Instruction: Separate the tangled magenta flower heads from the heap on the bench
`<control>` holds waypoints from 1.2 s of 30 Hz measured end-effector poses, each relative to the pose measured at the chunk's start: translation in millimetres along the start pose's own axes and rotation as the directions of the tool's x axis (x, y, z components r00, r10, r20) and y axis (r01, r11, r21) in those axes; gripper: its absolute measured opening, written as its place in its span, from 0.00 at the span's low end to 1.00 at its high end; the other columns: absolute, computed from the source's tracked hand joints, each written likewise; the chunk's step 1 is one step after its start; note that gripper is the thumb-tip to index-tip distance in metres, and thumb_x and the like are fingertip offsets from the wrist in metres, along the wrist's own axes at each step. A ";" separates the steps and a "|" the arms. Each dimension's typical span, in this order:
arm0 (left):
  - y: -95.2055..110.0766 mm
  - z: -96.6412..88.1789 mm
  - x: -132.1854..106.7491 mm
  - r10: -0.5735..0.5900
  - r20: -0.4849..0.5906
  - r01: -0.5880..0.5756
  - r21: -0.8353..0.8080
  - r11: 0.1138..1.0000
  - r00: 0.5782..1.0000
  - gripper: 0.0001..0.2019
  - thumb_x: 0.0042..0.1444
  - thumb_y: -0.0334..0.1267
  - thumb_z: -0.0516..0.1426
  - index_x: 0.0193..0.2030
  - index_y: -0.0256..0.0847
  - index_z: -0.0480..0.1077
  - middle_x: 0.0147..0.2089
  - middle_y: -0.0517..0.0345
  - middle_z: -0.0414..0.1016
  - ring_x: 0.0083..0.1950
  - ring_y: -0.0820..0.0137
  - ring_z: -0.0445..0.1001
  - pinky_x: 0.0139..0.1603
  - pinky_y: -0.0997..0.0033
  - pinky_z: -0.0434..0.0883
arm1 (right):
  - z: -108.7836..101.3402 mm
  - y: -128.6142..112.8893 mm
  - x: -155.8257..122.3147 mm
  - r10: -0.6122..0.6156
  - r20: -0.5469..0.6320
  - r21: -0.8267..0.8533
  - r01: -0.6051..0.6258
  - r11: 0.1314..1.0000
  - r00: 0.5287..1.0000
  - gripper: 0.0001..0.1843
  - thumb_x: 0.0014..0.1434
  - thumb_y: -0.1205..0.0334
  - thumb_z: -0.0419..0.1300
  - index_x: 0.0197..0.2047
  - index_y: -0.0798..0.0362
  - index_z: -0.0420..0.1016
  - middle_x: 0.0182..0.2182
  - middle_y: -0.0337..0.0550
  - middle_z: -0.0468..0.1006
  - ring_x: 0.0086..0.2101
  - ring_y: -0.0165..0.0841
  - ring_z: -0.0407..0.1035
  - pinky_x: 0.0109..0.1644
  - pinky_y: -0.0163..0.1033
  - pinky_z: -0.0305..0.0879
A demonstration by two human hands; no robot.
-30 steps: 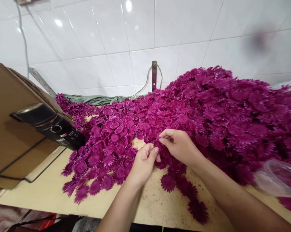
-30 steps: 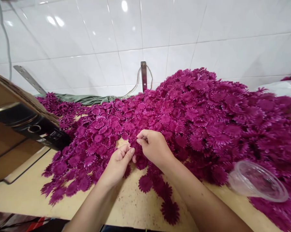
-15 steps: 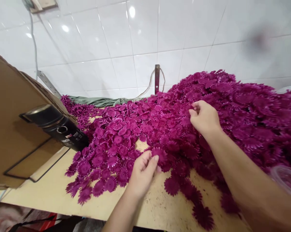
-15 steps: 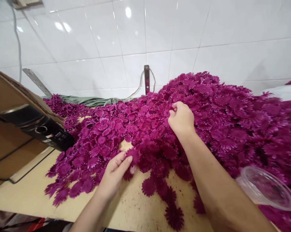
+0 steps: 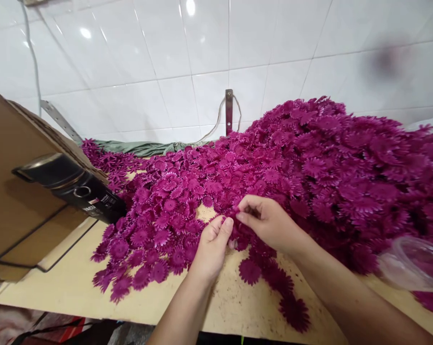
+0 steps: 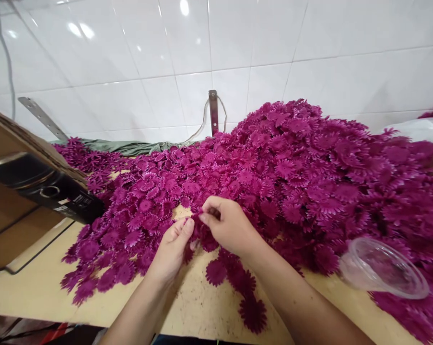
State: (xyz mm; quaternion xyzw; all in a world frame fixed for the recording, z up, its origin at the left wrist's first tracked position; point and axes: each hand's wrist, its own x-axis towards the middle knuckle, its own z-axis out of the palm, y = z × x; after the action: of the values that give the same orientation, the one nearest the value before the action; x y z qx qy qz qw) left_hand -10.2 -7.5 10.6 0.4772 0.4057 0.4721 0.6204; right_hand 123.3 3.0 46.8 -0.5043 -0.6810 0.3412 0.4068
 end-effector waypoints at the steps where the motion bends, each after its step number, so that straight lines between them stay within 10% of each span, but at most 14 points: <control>1: 1.6 0.8 -0.8 0.025 0.007 -0.026 0.024 0.999 1.000 0.22 0.44 0.57 0.57 0.21 0.39 0.58 0.17 0.68 0.57 0.19 0.79 0.55 0.22 0.77 0.56 | -2.9 0.3 3.5 0.001 -0.061 0.001 -0.001 1.000 0.998 0.06 0.50 0.66 0.53 0.23 0.52 0.64 0.18 0.33 0.64 0.21 0.27 0.59 0.26 0.33 0.58; 10: 14.1 8.0 4.3 0.168 -0.092 -0.159 0.094 0.983 0.982 0.17 0.48 0.52 0.56 0.24 0.40 0.59 0.19 0.68 0.57 0.21 0.78 0.55 0.24 0.77 0.57 | 0.9 -1.1 47.8 -0.043 -0.367 -0.190 -0.029 0.981 0.929 0.05 0.48 0.68 0.54 0.23 0.53 0.67 0.19 0.37 0.70 0.23 0.30 0.63 0.29 0.35 0.60; 15: 14.5 8.1 -17.2 0.116 0.043 -0.121 0.172 0.978 0.992 0.15 0.49 0.49 0.56 0.24 0.40 0.63 0.23 0.62 0.64 0.25 0.75 0.62 0.27 0.76 0.62 | -46.9 19.4 69.1 0.002 -0.675 -0.390 -0.360 0.847 0.737 0.07 0.50 0.69 0.53 0.31 0.55 0.72 0.27 0.45 0.74 0.31 0.38 0.68 0.40 0.43 0.63; 20: 15.2 4.2 -5.3 0.024 0.011 -0.025 0.084 0.996 1.000 0.15 0.44 0.48 0.60 0.26 0.38 0.66 0.22 0.62 0.68 0.26 0.74 0.67 0.31 0.75 0.64 | -56.9 14.9 49.7 -0.144 -0.552 -0.570 -0.246 0.784 0.821 0.22 0.47 0.68 0.58 0.48 0.60 0.68 0.45 0.58 0.72 0.46 0.46 0.66 0.50 0.49 0.60; 25: 6.9 4.4 6.7 0.005 -0.003 -0.004 0.073 0.997 1.000 0.20 0.42 0.53 0.60 0.18 0.38 0.62 0.15 0.65 0.63 0.19 0.79 0.58 0.22 0.78 0.57 | -15.4 -9.5 1.4 -0.199 -0.201 -0.456 0.089 0.886 0.959 0.08 0.54 0.61 0.55 0.37 0.53 0.72 0.34 0.46 0.75 0.37 0.37 0.69 0.43 0.44 0.64; 32: -3.3 6.3 5.0 -0.016 -0.044 0.018 0.029 0.999 0.999 0.26 0.44 0.62 0.53 0.16 0.40 0.57 0.13 0.67 0.55 0.17 0.79 0.52 0.19 0.77 0.51 | 3.2 -7.6 -11.9 0.083 0.148 -0.056 -0.075 0.996 0.985 0.02 0.50 0.69 0.56 0.28 0.53 0.68 0.24 0.38 0.73 0.26 0.29 0.67 0.32 0.35 0.62; 36: -2.2 8.1 4.2 0.074 -0.005 -0.073 0.118 0.990 0.997 0.23 0.47 0.58 0.54 0.18 0.39 0.58 0.16 0.67 0.57 0.19 0.78 0.55 0.22 0.76 0.55 | 1.0 -3.7 -2.8 0.114 0.004 0.016 -0.114 0.993 0.994 0.06 0.50 0.71 0.53 0.23 0.53 0.66 0.20 0.36 0.70 0.24 0.28 0.64 0.30 0.34 0.61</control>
State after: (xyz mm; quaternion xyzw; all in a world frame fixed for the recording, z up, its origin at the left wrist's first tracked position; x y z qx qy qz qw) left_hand -1.0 -5.4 10.0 0.5252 0.4178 0.4723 0.5714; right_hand 121.4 -0.7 49.1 -0.5384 -0.6492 0.3701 0.3895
